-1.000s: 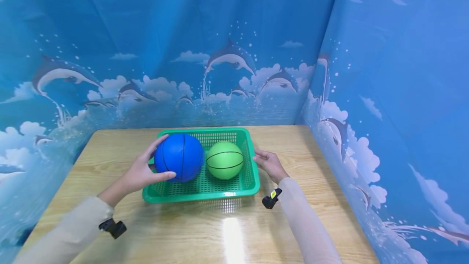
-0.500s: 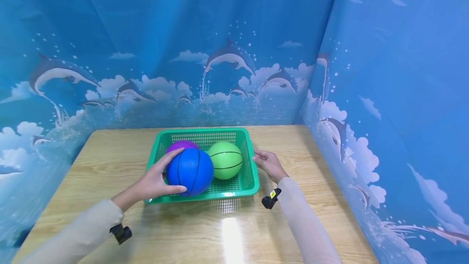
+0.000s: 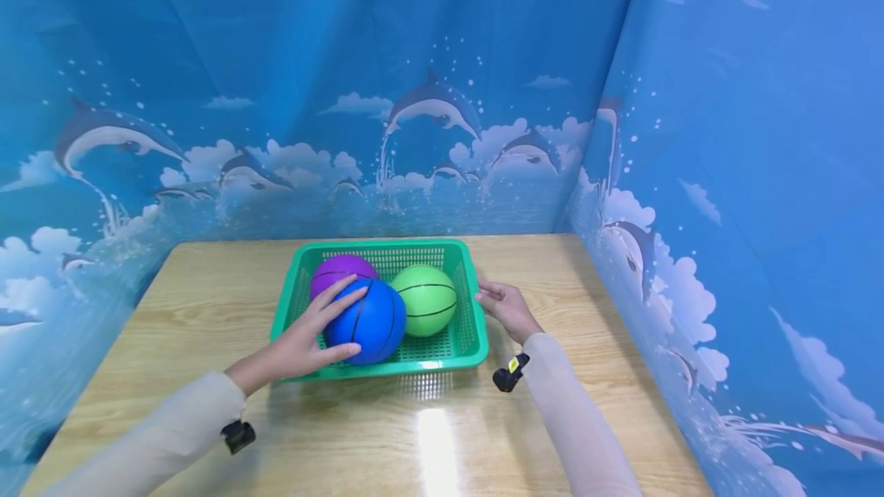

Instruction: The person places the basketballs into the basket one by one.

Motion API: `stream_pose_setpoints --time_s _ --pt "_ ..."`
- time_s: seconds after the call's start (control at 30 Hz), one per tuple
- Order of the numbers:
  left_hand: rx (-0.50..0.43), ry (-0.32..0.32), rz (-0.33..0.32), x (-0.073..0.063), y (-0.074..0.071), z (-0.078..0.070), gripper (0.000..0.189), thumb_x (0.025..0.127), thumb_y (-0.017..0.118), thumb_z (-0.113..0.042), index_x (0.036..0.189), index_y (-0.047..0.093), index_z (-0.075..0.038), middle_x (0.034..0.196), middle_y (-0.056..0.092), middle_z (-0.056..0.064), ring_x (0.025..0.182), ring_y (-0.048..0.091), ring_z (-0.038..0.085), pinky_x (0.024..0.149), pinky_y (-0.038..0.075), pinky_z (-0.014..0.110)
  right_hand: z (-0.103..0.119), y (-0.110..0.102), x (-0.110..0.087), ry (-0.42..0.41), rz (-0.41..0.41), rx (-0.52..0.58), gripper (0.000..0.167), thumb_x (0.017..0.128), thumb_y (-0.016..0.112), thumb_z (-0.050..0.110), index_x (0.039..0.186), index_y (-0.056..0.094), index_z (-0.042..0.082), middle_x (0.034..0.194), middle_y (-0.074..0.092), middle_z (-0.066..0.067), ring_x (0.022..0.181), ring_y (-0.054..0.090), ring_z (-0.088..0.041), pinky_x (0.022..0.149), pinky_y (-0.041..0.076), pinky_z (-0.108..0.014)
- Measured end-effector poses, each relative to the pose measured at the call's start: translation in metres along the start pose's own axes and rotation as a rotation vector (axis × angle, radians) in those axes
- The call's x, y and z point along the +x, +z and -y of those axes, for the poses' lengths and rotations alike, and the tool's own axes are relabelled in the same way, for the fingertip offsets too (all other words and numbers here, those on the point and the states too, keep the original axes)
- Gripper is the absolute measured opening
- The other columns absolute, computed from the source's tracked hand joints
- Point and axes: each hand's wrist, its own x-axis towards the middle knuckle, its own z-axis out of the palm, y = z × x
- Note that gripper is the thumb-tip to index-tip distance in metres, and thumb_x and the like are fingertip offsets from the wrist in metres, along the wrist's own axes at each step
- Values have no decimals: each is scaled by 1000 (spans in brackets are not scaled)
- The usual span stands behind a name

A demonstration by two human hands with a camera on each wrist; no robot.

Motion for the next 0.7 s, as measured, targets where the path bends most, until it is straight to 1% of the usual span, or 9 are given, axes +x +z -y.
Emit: stream_pose_setpoints --time_s 0.1,0.17,0.23,0.33,0.47,0.7 --pt "-87 -56 -45 0 -3 0 73 88 69 -39 150 33 -25 157 23 5 141 24 39 95 43 63 -1 0 0 -2 8 2 52 98 55 16 144 38 -1 143 43 -24 130 45 -35 104 43 -38" --pt "-105 -91 -68 1 -4 0 71 87 70 -37 149 37 -23 155 28 7 138 29 41 94 44 63 -1 0 -1 1 7 2 52 98 55 17 144 38 -1 143 43 -24 131 45 -34 103 44 -37" --pt "-112 -115 -77 2 -6 1 71 86 72 -37 147 40 -22 153 33 8 136 33 42 94 44 63 0 1 -1 4 4 -2 52 98 55 17 145 38 -1 143 43 -24 131 45 -34 103 44 -36" --pt "-103 -121 -70 4 -6 2 70 84 72 -39 145 43 -24 152 35 8 135 36 42 93 46 62 1 1 -1 12 2 -2 52 99 54 17 145 37 -1 143 43 -24 131 44 -34 102 45 -35" --pt "-113 -123 -43 4 -5 3 70 84 72 -40 146 42 -25 153 33 7 135 36 42 93 46 60 1 0 0 19 3 1 52 99 53 17 145 37 -1 144 43 -24 131 44 -33 102 45 -35" --pt "-176 -140 -3 3 -6 4 72 83 74 -33 146 40 -26 155 30 7 135 36 42 95 47 55 -1 1 0 15 2 21 51 99 54 16 144 38 -1 143 44 -23 130 45 -33 103 45 -36"
